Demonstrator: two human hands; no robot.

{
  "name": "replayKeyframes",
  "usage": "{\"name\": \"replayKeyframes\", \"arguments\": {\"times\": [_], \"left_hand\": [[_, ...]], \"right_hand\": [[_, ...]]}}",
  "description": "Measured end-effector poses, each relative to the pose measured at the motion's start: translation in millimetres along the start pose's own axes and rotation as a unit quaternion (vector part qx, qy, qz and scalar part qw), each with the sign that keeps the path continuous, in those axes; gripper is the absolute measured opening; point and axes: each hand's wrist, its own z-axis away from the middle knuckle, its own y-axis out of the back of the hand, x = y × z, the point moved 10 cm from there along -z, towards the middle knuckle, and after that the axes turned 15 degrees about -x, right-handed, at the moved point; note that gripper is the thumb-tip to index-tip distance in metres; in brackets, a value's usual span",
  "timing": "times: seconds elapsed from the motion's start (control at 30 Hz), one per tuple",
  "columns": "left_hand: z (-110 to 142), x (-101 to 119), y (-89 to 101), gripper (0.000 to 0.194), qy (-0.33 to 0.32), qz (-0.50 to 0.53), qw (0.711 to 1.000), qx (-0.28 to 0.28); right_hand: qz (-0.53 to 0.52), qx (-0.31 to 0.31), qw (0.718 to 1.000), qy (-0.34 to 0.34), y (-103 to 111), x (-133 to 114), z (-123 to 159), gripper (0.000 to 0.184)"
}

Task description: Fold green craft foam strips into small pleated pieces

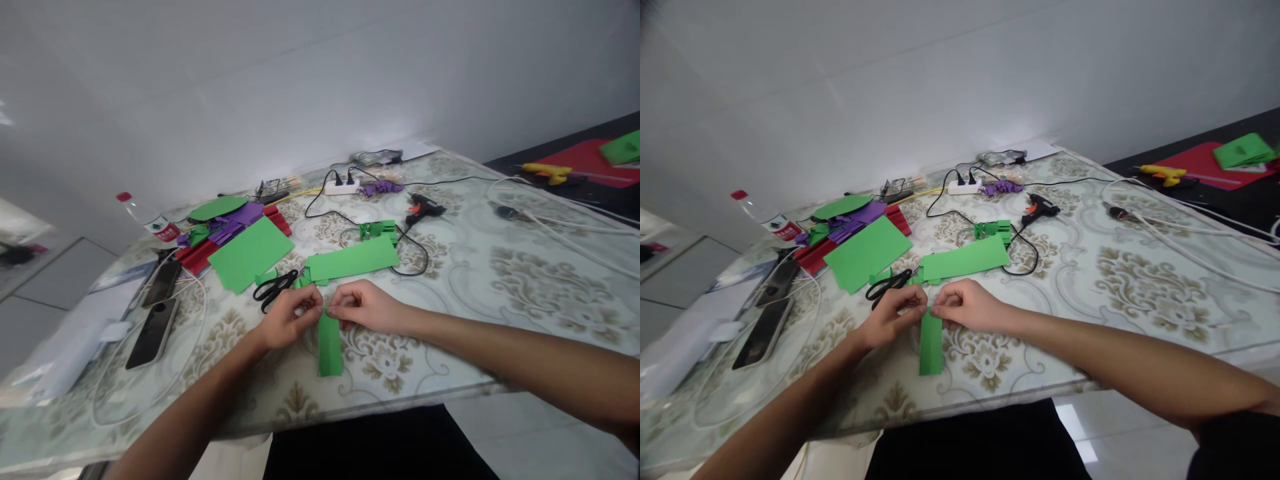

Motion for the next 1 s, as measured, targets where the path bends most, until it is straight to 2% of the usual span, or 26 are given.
{"name": "replayKeyframes", "arguments": {"times": [0.13,0.23,0.43,0.6,0.77,0.87,1.0], "left_hand": [[-2,9,-4.7,0.02,-0.019,-0.016,1.0,-0.013],[-2,11,-7.4,0.019,-0.022,-0.02,0.999,-0.013],[1,11,1.8,0.019,-0.028,-0.015,0.999,0.034],[6,0,15.5,0.021,-0.02,0.046,0.996,0.08],[10,-7,29.2,0.024,-0.021,0.108,0.986,0.123],[9,-8,27.0,0.026,-0.019,0.117,0.986,0.117],[4,-7,11.8,0.026,-0.013,0.116,0.99,0.075]], "right_hand": [[-0.001,-0.008,0.999,0.035,-3,-7,0,0.035],[0.011,-0.014,0.999,0.03,-4,-6,0,0.025],[-0.025,-0.015,0.999,0.019,-4,-7,0,0.016],[-0.05,-0.015,0.999,0.002,-1,-9,1,0.016],[-0.052,0.015,0.998,0.011,7,-10,2,0.023],[-0.06,0.024,0.998,0.023,7,-12,2,0.029],[-0.052,0.019,0.998,0.033,3,-17,3,0.031]]}}
